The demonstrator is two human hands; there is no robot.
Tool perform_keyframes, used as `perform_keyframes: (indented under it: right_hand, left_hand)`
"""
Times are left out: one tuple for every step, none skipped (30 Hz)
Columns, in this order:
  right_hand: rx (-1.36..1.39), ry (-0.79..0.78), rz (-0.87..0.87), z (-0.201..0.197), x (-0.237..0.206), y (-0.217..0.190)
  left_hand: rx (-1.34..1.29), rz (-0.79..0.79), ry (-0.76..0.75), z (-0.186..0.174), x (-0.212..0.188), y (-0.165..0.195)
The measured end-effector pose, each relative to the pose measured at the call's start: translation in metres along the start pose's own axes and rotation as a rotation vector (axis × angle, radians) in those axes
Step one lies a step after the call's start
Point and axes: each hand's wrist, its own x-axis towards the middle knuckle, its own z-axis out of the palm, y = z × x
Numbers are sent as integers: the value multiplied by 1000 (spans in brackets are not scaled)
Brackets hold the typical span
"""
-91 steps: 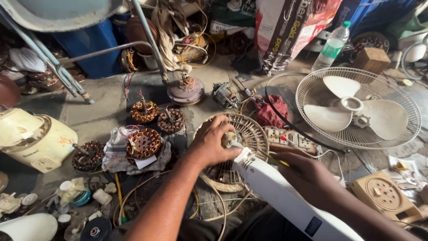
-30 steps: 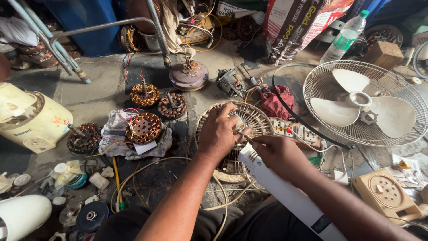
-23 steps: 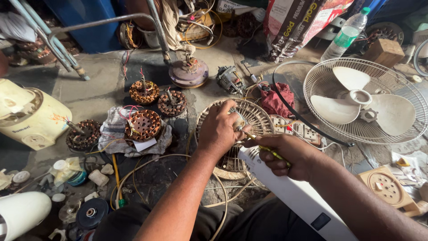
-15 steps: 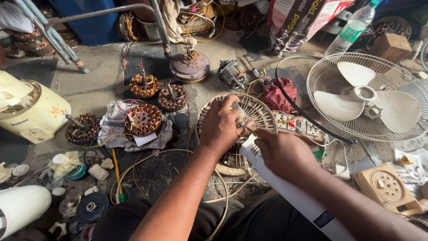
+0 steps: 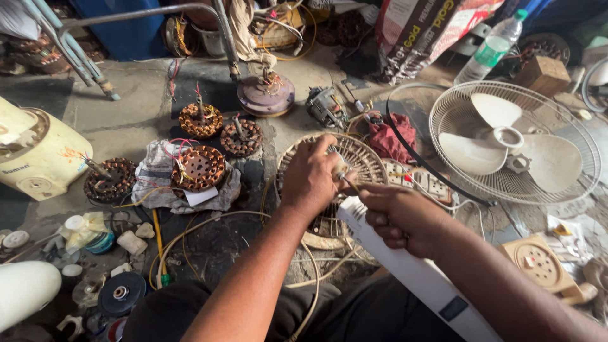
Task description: The person sits on the floor of a cluttered repair workshop and repairs a pedestal fan motor, using screwdrivers to unscrew and pry components from the motor housing. They reposition the fan head, handle the motor winding parts around them, and continue working on the assembly with the screwdriver.
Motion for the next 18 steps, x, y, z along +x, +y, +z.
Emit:
perform_keyframes:
  right_hand:
    - [-47, 38, -19, 0, 3, 4]
    - [-93, 78, -36, -1, 6, 8]
    - [-162, 115, -78, -3, 10, 12]
    - [-231, 152, -119, -4, 14, 18]
    - [-298, 188, -158, -7, 19, 24]
    - [-616, 285, -445, -10, 23, 30]
    - [-934, 372, -738, -13, 27, 36]
    - [-1251, 449, -1039, -16, 31, 41]
    - [-1270, 475, -1018, -18, 34, 45]
    - [-1288, 503, -998, -18, 36, 48]
    - [-1305, 532, -978, -18, 37, 49]
    - [-1321, 562, -958, -17, 36, 49]
    - [-1334, 588, -934, -16, 35, 46]
    - [-1345, 609, -901, -14, 31, 43]
    - [-956, 440, -659, -12, 25, 39]
    - [-571, 270, -414, -14, 21, 28]
    - [-183, 100, -167, -14, 16, 19]
    - [-96, 40, -98, -14, 11, 13]
  left_hand:
    - [17, 12, 14, 1, 0, -1]
    - [31, 24, 27, 3, 0, -2]
    - [43, 34, 36, 5, 0, -2]
    - [44, 28, 31, 6, 0, -3]
    - [46, 21, 25, 6, 0, -3]
    - [48, 14, 19, 6, 0, -4]
    - [37, 27, 23, 6, 0, -4]
    - [28, 42, 31, 5, 0, -5]
    - [22, 61, 43, 4, 2, -6]
    - [31, 52, 14, 2, 3, -5]
    - [41, 43, -17, 1, 4, -5]
    - [50, 34, -46, 0, 5, -4]
    - [53, 34, -31, -1, 6, -4]
    - [54, 29, -25, -2, 5, -2]
    - [52, 22, -24, -2, 3, -1]
    - [35, 19, -17, -2, 1, 0]
    - [18, 16, -13, -2, 0, 1]
    - [2, 13, -6, -1, -1, 1]
